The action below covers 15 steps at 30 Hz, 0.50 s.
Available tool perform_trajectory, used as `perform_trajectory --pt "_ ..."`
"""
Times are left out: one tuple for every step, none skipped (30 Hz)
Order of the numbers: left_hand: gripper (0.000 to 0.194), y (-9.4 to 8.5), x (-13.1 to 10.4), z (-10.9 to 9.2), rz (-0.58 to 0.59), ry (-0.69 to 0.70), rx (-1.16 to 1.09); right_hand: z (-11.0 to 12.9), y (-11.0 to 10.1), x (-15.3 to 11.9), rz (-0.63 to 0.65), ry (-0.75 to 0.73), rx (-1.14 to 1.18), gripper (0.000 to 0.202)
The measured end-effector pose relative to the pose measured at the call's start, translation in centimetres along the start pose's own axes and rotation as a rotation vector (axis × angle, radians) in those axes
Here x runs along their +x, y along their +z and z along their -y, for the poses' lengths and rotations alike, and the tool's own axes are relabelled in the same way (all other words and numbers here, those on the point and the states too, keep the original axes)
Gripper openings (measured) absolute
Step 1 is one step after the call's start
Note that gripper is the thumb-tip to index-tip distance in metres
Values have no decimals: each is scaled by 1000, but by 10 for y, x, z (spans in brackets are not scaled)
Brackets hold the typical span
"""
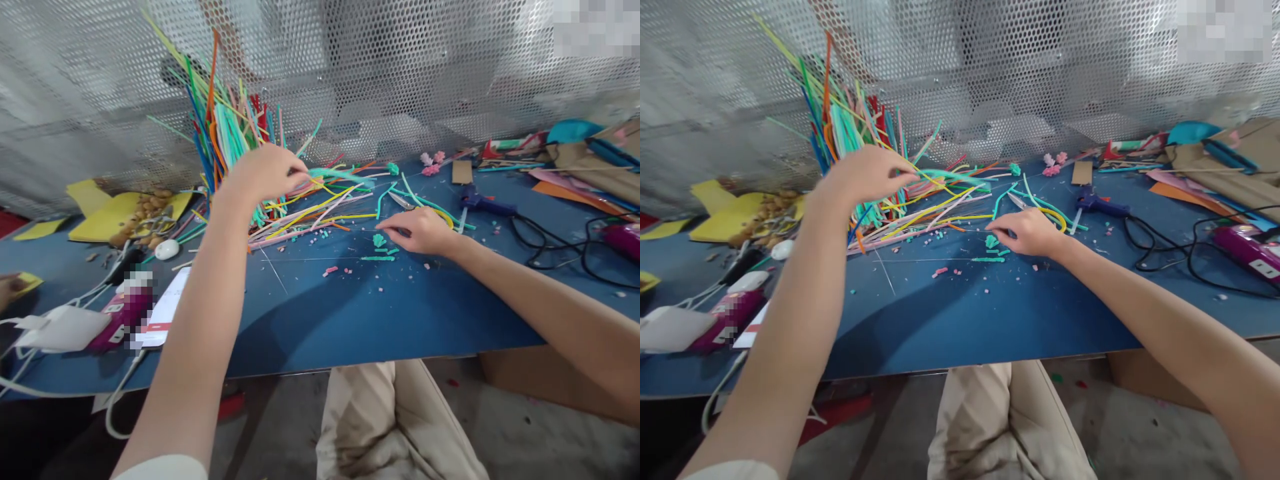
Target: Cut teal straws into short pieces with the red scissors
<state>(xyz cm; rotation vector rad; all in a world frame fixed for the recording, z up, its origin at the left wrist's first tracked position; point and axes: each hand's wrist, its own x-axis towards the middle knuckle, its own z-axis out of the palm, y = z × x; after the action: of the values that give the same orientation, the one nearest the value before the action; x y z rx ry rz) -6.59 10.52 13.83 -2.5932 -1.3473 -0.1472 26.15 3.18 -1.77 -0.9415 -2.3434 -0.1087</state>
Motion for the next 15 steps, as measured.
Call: perform_trajectory --pt "41 8 5 -9 37 33 26 -1 -3 0 -30 -14 -47 32" --pt "39 15 9 -17 60 68 39 -2 -6 1 -50 -42 -96 36" --pt "38 21 13 -27 78 103 42 -2 -9 3 -59 -76 -145 41" --pt "38 26 16 -36 86 151 33 -1 -13 4 -60 -103 -192 48" --pt "38 29 18 -45 98 206 19 0 -15 5 -58 -112 -234 54" --pt "37 32 18 -54 92 253 8 1 -18 7 -56 -99 -271 59" --pt "37 33 19 -62 85 299 -3 2 -19 8 -60 -69 -301 64" --pt "36 33 18 -69 70 333 -9 3 -20 9 -71 -36 -321 67" --pt "36 32 18 -74 56 358 -14 3 -21 10 -82 -11 -333 69" --pt "36 31 17 -78 44 380 -21 1 -21 10 -89 -2 -336 69" --pt "36 30 17 -80 34 396 -31 -2 -21 9 -91 -11 -331 66" --pt "36 29 16 -81 27 408 -44 -6 -22 8 -84 -32 -320 60" --pt "36 28 16 -80 24 415 -61 -11 -22 7 -70 -58 -307 51" --pt "37 27 16 -79 25 417 -79 -17 -23 6 -56 -78 -293 44" --pt "37 26 16 -76 28 411 -94 -23 -24 4 -46 -82 -283 38"
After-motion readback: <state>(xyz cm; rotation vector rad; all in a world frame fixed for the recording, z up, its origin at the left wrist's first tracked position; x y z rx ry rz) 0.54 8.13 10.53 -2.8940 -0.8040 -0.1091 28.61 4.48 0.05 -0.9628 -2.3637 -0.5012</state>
